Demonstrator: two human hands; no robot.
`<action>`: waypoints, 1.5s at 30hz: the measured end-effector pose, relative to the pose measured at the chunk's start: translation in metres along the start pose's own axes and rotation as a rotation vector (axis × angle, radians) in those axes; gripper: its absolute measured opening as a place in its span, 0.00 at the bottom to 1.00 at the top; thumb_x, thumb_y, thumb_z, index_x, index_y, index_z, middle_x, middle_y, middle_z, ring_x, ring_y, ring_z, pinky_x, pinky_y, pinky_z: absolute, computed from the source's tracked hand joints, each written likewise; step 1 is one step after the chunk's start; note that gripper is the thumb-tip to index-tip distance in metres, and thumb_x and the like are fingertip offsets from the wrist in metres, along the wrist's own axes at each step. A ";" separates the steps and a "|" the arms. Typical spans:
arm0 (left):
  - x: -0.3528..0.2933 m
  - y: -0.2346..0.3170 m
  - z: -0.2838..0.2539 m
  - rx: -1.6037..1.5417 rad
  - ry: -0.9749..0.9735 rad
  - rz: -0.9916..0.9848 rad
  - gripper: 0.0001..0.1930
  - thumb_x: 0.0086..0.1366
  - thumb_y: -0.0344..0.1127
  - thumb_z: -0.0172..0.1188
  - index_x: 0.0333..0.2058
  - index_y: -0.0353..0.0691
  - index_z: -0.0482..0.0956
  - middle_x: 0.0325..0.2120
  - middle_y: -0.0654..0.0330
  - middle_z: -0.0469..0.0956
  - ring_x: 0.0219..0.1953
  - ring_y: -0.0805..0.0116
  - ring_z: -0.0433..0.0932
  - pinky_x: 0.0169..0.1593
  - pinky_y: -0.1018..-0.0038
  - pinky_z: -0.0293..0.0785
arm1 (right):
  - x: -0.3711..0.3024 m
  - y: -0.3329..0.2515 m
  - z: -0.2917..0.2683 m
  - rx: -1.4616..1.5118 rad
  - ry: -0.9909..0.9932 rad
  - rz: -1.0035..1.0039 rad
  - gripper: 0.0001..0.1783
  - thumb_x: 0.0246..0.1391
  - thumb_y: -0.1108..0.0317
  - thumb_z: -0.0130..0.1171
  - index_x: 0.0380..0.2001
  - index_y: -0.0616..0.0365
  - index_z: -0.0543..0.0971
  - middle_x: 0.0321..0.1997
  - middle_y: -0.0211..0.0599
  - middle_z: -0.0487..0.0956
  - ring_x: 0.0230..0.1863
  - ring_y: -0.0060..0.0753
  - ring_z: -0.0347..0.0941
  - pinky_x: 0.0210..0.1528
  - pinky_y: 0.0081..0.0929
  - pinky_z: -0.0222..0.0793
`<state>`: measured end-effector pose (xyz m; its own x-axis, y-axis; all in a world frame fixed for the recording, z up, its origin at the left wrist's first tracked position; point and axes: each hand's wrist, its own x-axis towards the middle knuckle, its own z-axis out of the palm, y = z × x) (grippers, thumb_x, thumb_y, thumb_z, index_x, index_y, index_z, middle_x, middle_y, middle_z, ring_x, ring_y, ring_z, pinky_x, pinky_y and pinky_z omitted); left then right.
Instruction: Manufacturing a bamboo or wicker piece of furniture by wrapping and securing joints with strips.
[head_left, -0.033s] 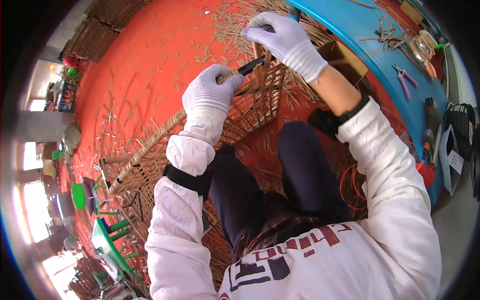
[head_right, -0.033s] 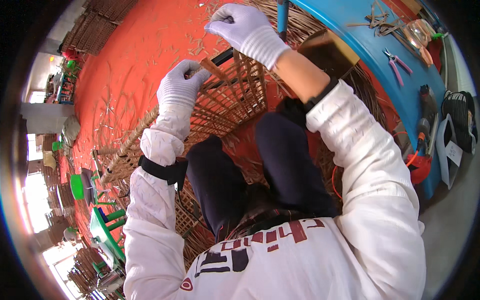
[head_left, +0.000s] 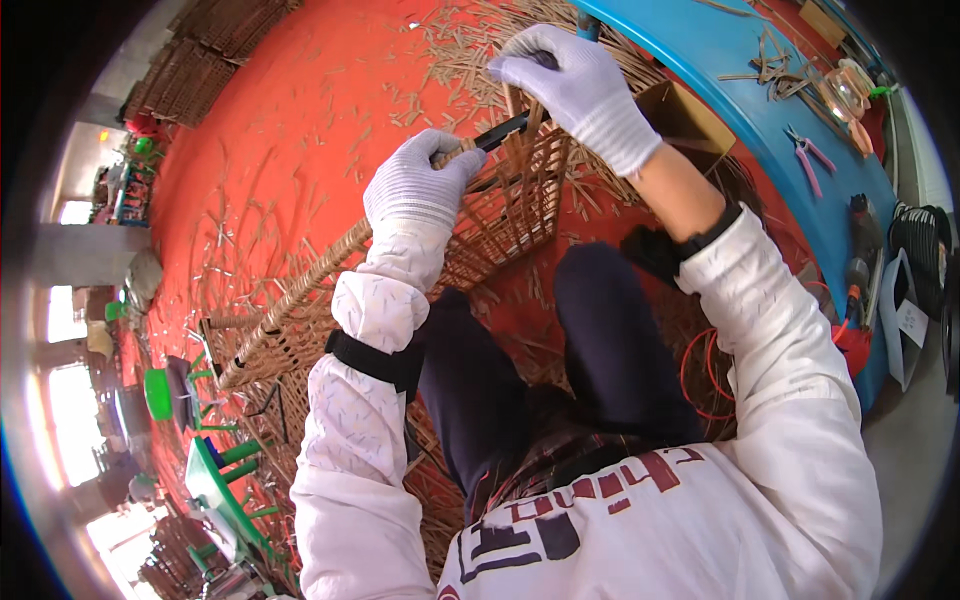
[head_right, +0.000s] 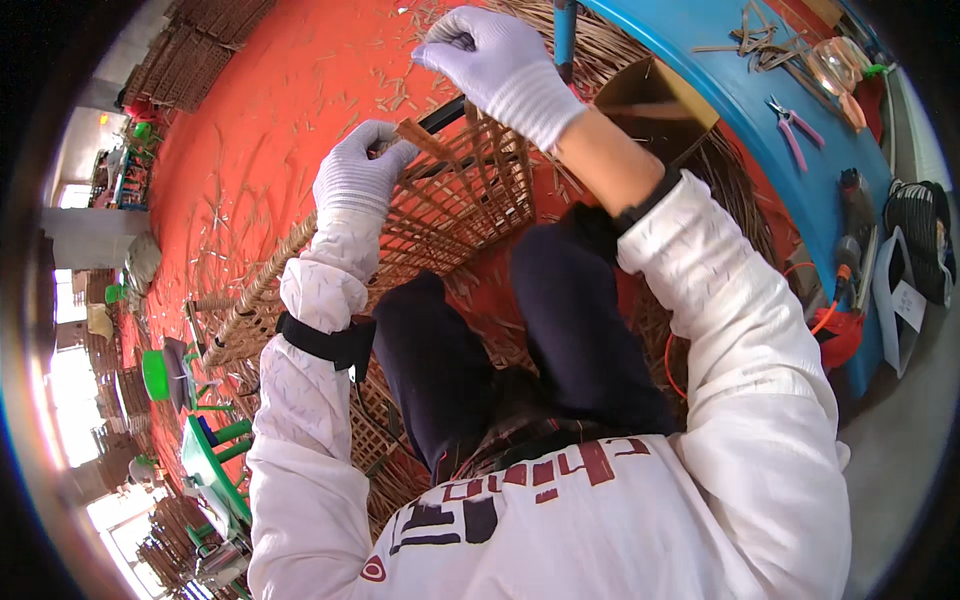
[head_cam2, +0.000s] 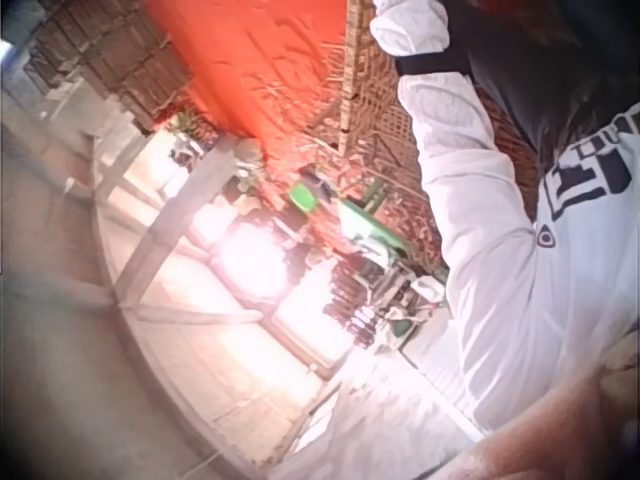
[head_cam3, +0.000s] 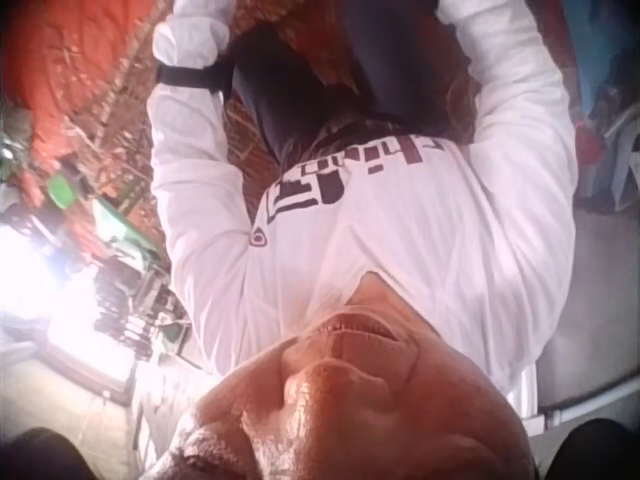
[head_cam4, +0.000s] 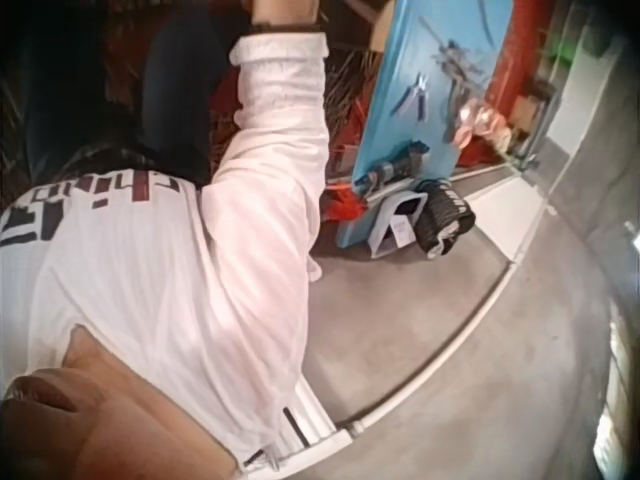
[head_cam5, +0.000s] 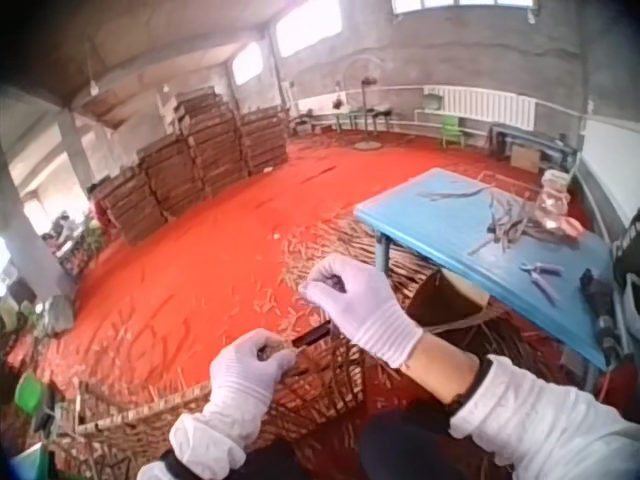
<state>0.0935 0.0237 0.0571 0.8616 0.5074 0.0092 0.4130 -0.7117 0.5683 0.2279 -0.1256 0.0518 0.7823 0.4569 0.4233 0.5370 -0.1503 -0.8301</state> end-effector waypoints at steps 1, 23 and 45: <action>-0.001 -0.001 -0.002 -0.024 -0.011 -0.026 0.18 0.54 0.53 0.70 0.37 0.49 0.85 0.27 0.61 0.82 0.32 0.63 0.81 0.40 0.69 0.75 | -0.011 -0.004 0.000 0.003 0.005 0.000 0.13 0.53 0.57 0.67 0.32 0.56 0.83 0.27 0.33 0.82 0.30 0.27 0.78 0.35 0.26 0.74; 0.021 -0.009 0.003 -0.403 -0.068 -0.112 0.10 0.57 0.38 0.73 0.36 0.44 0.86 0.19 0.72 0.73 0.18 0.82 0.66 0.20 0.79 0.61 | -0.084 0.019 0.037 -0.393 0.007 -0.418 0.20 0.56 0.69 0.59 0.53 0.47 0.77 0.36 0.37 0.77 0.39 0.45 0.76 0.47 0.42 0.74; 0.039 -0.021 0.005 -0.416 -0.221 -0.150 0.12 0.58 0.43 0.69 0.39 0.48 0.88 0.28 0.66 0.83 0.30 0.75 0.78 0.39 0.74 0.74 | -0.040 0.004 0.035 -0.633 0.230 -0.672 0.10 0.49 0.57 0.66 0.34 0.45 0.82 0.35 0.31 0.80 0.41 0.37 0.77 0.53 0.40 0.67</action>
<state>0.1199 0.0561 0.0411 0.8623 0.4422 -0.2467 0.4230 -0.3615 0.8309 0.1874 -0.1142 0.0190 0.2541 0.4472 0.8576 0.9158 -0.3963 -0.0647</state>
